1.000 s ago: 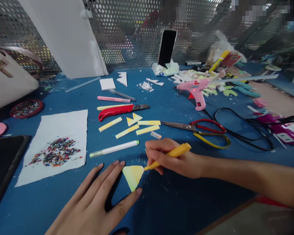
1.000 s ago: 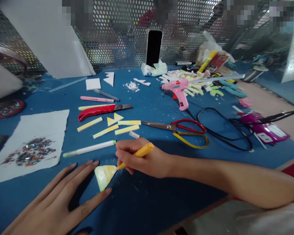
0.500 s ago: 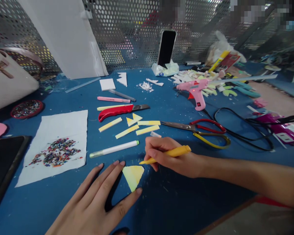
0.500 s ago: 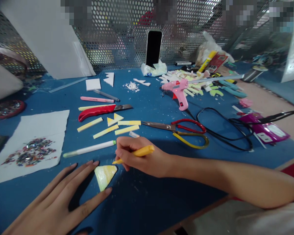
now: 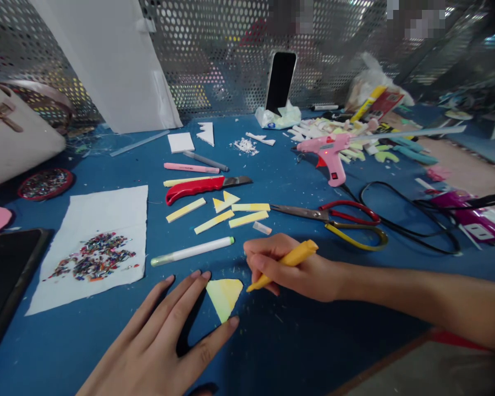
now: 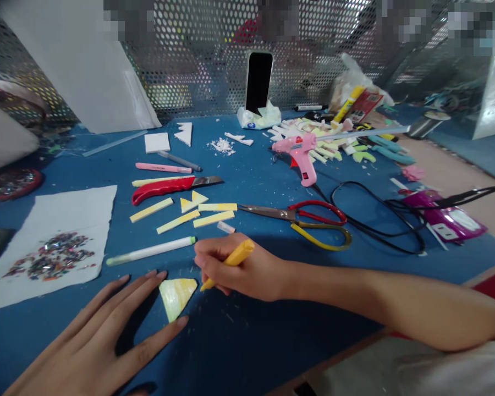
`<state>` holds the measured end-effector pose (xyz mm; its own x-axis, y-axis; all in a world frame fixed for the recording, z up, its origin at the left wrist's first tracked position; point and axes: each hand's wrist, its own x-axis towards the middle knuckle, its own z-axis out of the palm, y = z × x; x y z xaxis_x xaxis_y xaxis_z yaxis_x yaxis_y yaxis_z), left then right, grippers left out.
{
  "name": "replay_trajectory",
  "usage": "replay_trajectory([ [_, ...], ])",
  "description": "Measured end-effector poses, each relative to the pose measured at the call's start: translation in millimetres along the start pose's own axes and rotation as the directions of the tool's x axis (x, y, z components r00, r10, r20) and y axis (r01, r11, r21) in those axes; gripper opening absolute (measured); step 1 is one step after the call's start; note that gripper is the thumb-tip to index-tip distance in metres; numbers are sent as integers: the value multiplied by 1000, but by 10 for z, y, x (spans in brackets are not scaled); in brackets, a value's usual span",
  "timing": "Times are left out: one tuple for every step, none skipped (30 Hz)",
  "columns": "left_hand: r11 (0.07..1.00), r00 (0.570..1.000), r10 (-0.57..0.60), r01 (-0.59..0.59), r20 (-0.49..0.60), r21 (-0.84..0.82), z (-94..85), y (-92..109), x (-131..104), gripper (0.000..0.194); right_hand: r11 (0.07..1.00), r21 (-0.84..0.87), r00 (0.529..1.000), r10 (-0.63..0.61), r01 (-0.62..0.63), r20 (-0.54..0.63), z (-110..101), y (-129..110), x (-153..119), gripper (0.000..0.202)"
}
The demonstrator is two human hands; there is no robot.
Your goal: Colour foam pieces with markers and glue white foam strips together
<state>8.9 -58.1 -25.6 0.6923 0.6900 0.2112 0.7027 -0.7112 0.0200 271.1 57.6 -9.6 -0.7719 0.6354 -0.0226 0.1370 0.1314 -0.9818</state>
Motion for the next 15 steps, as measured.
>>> replay_trajectory([
  [1000, 1000, 2, -2, 5, 4, 1, -3, -1, 51, 1000, 0, 1000, 1, -1, 2, -1, -2, -1, 37],
  [1000, 1000, 1, -1, 12, 9, 1, -5, -3, 52, 1000, 4, 1000, -2, 2, -5, -3, -5, -1, 37],
  [1000, 1000, -3, 2, 19, 13, 1, -6, -5, 52, 1000, 4, 1000, -7, 7, -15, -4, -9, 0, 36],
  [1000, 1000, -6, 6, 23, 18, 0, -7, -6, 53, 1000, -4, 1000, -7, 7, -19, -4, -13, 1, 36],
  [1000, 1000, -9, 8, 25, 21, -2, -6, -7, 53, 1000, -12, 1000, -4, 4, -14, -5, -17, 3, 37],
  [1000, 1000, -9, 8, 28, 22, -4, -4, -6, 53, 1000, -16, 1000, 0, -1, -5, -5, -20, 5, 38],
  [1000, 1000, -8, 8, 26, 21, -6, -2, -5, 52, 1000, -10, 1000, 0, 0, -3, -4, -22, 6, 38],
  [1000, 1000, -9, 8, 22, 19, -9, 1, -4, 52, 1000, 1, 1000, -4, 4, -9, -4, -22, 8, 38],
  [1000, 1000, -8, 8, 17, 14, -11, 4, -2, 52, 1000, 11, 1000, -9, 10, -13, -5, -20, 8, 37],
  [1000, 1000, -8, 8, 13, 9, -13, 7, 1, 51, 1000, 17, 1000, -11, 11, -12, -7, -16, 8, 37],
  [1000, 1000, -9, 9, 8, 5, -14, 10, 3, 51, 1000, 17, 1000, -7, 7, -2, -9, -11, 6, 36],
  [1000, 1000, -11, 11, 2, 2, -15, 13, 5, 52, 1000, 15, 1000, -2, 2, 11, -11, -6, 5, 36],
  [1000, 1000, -14, 14, -3, 1, -15, 15, 7, 52, 1000, 15, 1000, 2, -2, 21, -14, -3, 3, 35],
  [1000, 1000, -17, 17, -8, 1, -14, 16, 8, 51, 1000, 14, 1000, 7, -7, 25, -17, 0, 1, 33],
  [1000, 1000, -19, 19, -11, 4, -14, 15, 9, 51, 1000, 11, 1000, 11, -12, 28, -19, 0, -1, 31],
])
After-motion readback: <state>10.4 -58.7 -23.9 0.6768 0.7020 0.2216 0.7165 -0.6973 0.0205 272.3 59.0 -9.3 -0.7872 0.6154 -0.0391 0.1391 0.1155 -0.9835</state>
